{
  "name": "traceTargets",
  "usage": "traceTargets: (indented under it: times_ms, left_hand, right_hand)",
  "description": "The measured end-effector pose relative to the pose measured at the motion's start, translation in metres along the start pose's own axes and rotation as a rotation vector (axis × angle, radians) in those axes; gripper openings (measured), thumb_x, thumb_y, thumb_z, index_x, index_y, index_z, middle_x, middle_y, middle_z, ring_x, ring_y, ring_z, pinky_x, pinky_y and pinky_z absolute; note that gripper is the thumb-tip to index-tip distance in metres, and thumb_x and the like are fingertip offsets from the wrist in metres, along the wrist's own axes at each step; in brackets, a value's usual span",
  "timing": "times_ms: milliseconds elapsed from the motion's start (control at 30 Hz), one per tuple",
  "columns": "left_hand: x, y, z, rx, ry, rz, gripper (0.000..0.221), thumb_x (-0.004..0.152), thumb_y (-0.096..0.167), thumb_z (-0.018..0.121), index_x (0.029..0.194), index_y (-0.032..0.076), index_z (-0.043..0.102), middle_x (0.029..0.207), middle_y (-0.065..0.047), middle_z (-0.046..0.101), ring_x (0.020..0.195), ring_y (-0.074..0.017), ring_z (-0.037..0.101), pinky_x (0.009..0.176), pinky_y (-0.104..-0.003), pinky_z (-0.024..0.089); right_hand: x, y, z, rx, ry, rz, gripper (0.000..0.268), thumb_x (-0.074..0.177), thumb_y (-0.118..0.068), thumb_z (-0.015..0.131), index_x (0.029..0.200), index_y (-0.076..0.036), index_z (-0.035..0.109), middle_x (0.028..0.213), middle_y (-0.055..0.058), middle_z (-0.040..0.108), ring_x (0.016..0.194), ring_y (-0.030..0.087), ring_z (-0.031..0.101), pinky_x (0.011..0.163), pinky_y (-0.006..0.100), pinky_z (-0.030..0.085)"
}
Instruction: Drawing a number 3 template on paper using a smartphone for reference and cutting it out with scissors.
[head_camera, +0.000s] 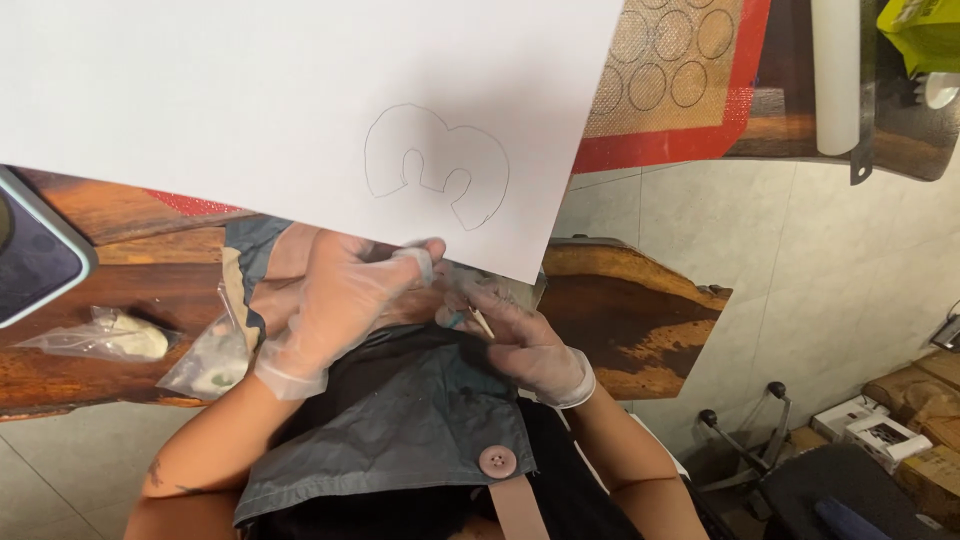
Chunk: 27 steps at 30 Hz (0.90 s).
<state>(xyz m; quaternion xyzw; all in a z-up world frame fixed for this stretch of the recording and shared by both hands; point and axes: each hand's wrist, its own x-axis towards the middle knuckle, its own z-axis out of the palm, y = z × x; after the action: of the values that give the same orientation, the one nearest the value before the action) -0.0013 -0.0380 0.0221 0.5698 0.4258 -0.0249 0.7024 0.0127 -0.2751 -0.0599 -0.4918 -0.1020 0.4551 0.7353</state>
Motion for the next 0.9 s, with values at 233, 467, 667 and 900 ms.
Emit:
traceTargets:
  times_ms: [233,467,667,900]
  left_hand:
    - [0.007,-0.015,0.002,-0.019,-0.013,-0.062,0.016,0.075,0.003,0.074,0.091,0.002,0.080,0.070,-0.009,0.072,0.067,-0.0126,0.066,0.068,-0.036,0.062]
    - [0.006,-0.006,0.000,0.142,-0.034,-0.060,0.011,0.078,0.011,0.076,0.078,0.001,0.079,0.061,-0.012,0.072,0.059,-0.0160,0.067,0.065,-0.035,0.059]
    - [0.004,0.001,0.004,0.193,-0.029,-0.056,0.015,0.078,0.014,0.077,0.070,0.002,0.078,0.053,-0.011,0.068,0.050,-0.0160,0.064,0.058,-0.033,0.059]
    - [0.004,0.003,0.000,0.159,-0.019,-0.098,0.012,0.078,0.014,0.077,0.076,0.003,0.080,0.059,-0.010,0.071,0.059,-0.0124,0.065,0.064,-0.031,0.058]
  right_hand:
    - [-0.007,0.018,-0.014,0.216,0.003,-0.032,0.058,0.083,0.020,0.066,0.139,0.016,0.049,0.137,0.036,0.054,0.116,0.047,0.062,0.086,0.060,0.057]
    - [0.004,0.014,-0.009,0.129,-0.007,-0.152,0.066,0.071,0.021,0.077,0.132,0.021,0.052,0.112,0.041,0.063,0.094,0.047,0.072,0.064,0.044,0.066]
    - [0.027,-0.004,-0.001,0.133,-0.020,-0.183,0.062,0.078,0.014,0.077,0.133,0.021,0.050,0.109,0.041,0.061,0.085,0.042,0.074,0.058,0.035,0.065]
    - [0.032,-0.019,0.000,0.094,-0.012,-0.066,0.059,0.081,0.006,0.077,0.134,0.019,0.053,0.112,0.034,0.065,0.084,0.034,0.074,0.055,0.025,0.060]
